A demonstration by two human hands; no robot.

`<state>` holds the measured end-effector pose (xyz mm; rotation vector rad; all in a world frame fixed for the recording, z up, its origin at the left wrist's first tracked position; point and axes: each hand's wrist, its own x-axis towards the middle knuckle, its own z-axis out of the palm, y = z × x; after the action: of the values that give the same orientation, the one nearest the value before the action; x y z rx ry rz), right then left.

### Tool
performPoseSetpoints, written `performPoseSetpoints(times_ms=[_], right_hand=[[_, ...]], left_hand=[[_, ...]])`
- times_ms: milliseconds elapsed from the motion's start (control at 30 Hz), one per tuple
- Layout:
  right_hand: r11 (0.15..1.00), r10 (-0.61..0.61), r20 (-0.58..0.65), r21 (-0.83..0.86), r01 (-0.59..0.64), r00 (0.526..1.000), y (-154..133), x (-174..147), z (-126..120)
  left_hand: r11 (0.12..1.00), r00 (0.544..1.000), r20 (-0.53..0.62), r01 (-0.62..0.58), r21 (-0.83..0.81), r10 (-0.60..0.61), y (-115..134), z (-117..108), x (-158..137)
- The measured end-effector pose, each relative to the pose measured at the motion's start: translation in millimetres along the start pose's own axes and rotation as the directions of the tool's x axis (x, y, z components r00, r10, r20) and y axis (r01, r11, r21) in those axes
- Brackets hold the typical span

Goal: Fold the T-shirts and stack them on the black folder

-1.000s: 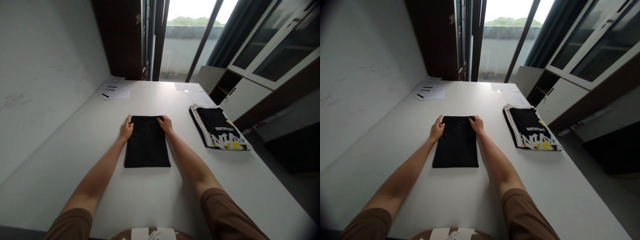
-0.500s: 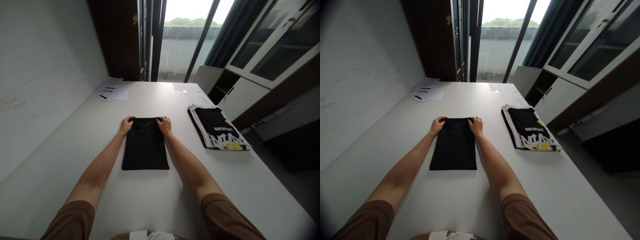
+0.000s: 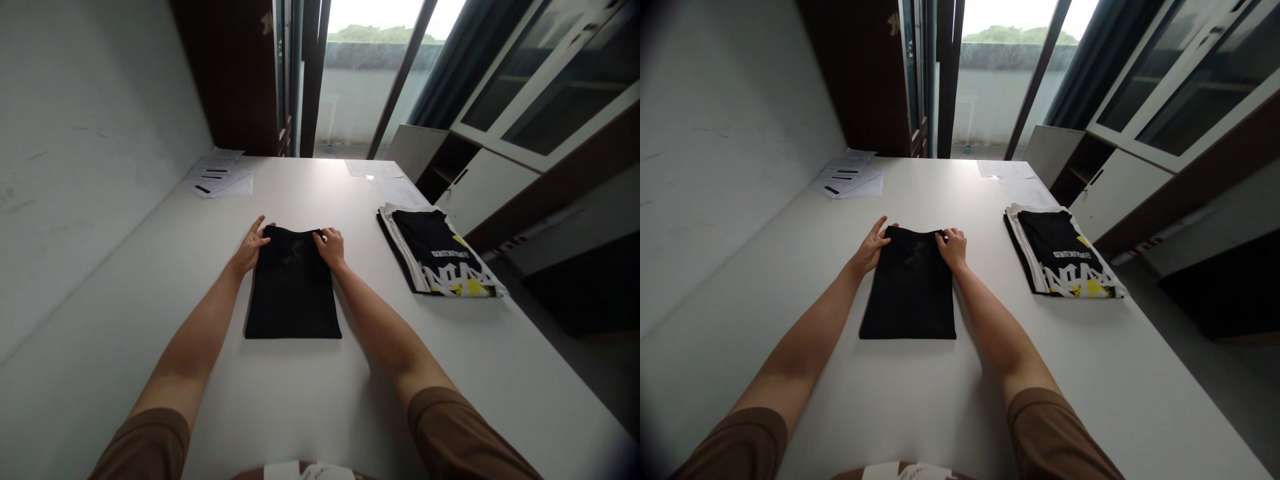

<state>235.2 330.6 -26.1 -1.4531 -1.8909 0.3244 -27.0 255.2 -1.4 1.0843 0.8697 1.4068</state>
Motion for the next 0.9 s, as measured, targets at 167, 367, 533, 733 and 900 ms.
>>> performPoseSetpoints(times_ms=[167,367,533,733,900], right_hand=[[1.000,0.018,-0.006,0.009,-0.018,1.000,-0.3,0.1,-2.2],[1.000,0.014,-0.019,0.021,-0.014,1.000,0.6,0.3,-4.1],[0.994,0.101,0.012,-0.052,-0.100,0.995,5.0,0.3,-0.1],[0.994,-0.006,-0.081,-0.111,-0.003,0.997,-3.5,-3.8,-9.5],[0.938,-0.329,0.043,-0.097,0.332,0.943,-28.7,-14.3,-19.3]], left_hand=[[0.986,0.985,-0.057,0.166,0.028,-0.164,-0.2,7.0,-0.4],[0.994,0.995,0.013,0.103,-0.027,-0.102,1.3,1.1,0.1],[0.922,0.961,-0.277,0.099,0.376,0.010,-4.0,-0.5,1.0],[0.386,0.942,-0.129,-0.001,0.923,0.310,-2.8,20.7,-7.6],[-0.074,0.984,0.126,-0.117,0.990,0.126,-14.1,43.2,-17.8]])
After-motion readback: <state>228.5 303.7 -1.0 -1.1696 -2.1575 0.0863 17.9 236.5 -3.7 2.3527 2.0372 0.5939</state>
